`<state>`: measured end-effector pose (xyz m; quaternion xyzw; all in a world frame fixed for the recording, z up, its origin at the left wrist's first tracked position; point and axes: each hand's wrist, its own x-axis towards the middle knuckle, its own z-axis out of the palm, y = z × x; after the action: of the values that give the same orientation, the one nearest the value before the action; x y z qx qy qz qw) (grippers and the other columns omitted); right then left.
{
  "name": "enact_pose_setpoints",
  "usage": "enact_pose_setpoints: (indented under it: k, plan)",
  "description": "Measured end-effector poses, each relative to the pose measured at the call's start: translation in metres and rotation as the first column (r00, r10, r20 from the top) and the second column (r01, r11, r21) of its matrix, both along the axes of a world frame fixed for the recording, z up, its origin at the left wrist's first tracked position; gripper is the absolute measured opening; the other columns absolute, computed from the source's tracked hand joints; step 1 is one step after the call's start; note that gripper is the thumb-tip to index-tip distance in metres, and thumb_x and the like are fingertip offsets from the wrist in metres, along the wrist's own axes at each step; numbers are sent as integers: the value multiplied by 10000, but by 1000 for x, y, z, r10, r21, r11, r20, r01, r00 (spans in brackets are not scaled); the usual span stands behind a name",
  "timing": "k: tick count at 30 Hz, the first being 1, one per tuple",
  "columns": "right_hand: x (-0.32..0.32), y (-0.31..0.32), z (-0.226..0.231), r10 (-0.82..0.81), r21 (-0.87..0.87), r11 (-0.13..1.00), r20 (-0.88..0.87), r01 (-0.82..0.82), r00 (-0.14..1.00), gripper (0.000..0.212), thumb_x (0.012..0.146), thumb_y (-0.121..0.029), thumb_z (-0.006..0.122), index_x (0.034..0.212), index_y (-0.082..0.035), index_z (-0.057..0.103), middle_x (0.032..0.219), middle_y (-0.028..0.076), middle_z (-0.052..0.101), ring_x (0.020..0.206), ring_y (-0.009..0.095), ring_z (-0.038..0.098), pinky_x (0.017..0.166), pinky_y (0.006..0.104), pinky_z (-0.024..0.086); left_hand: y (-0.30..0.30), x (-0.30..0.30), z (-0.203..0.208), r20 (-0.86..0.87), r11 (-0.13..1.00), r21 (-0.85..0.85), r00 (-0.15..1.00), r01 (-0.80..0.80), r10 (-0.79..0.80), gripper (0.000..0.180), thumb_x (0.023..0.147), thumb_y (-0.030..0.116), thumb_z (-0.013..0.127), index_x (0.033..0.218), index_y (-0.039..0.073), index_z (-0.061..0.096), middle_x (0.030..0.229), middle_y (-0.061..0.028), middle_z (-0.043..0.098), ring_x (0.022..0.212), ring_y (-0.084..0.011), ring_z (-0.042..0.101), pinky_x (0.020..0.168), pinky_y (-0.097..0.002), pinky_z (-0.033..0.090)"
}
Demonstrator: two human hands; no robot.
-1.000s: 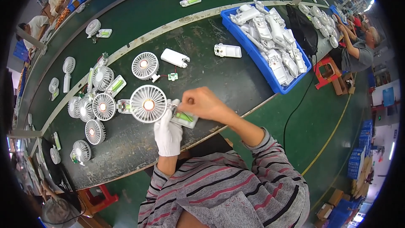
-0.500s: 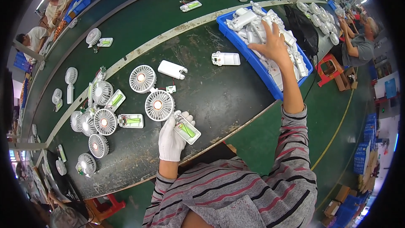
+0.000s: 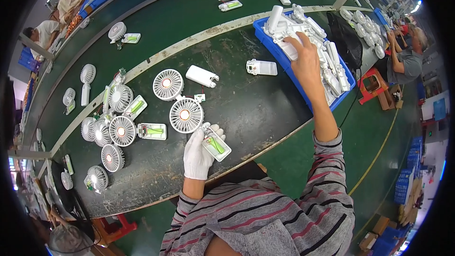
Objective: The person assembles portable fans by positioning circuit boards and batteries into handle casings, attaching fan heads, snapping handle covers on by hand, and placing the assembled units on the conveyor belt and work table.
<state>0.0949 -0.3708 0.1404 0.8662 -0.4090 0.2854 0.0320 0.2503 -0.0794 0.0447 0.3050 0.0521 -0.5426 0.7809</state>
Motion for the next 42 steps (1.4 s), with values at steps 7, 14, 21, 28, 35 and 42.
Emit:
enact_pose_setpoints:
  k: [7,14,21,28,35,42]
  plan:
    - [37,73,-8,292,-20,956,1,-292,956,598,577,179,569,1095,-113,633,1263,181,511,1093,385,511,935,434,429,3,2,3,-7,999,39,1000,-21,22,319,965,163,474,1200,-52,466,1114,-214,585,1012,-313,607,901,-454,506]
    - [73,120,-50,562,317,806,-141,-501,815,671,575,165,563,1178,-130,584,1324,169,423,1165,406,423,984,446,374,0,7,14,-48,996,86,999,26,-22,338,980,144,431,1232,-81,426,1136,-209,566,1031,-299,601,898,-421,509]
    - [69,63,-4,552,613,605,137,-508,823,651,647,-8,752,1258,-96,544,1338,121,495,1255,276,452,1025,364,369,3,23,21,-68,985,121,991,126,-118,345,971,141,407,1227,-88,442,1122,-186,579,1023,-271,597,912,-399,490]
    - [63,-86,8,191,358,914,32,-190,981,518,827,-205,683,1292,-49,515,1268,124,544,1196,227,498,979,377,422,4,29,23,-141,967,96,965,236,-222,370,973,124,392,1265,-104,398,1192,-198,543,1075,-284,582,935,-396,476]
    - [142,-128,-24,457,287,882,-329,-374,826,581,769,-249,720,1293,-117,507,1250,163,561,1134,283,556,929,361,443,9,37,19,-225,963,51,943,264,-246,369,961,76,380,1279,-110,386,1190,-216,545,1075,-296,583,942,-399,477]
    - [171,-121,-49,513,413,845,-444,-341,734,417,759,-64,651,1166,-77,566,867,140,651,746,215,648,680,311,501,11,36,15,-328,970,-16,915,243,-234,323,974,101,449,1246,-73,458,1144,-154,578,1042,-212,597,896,-312,489]
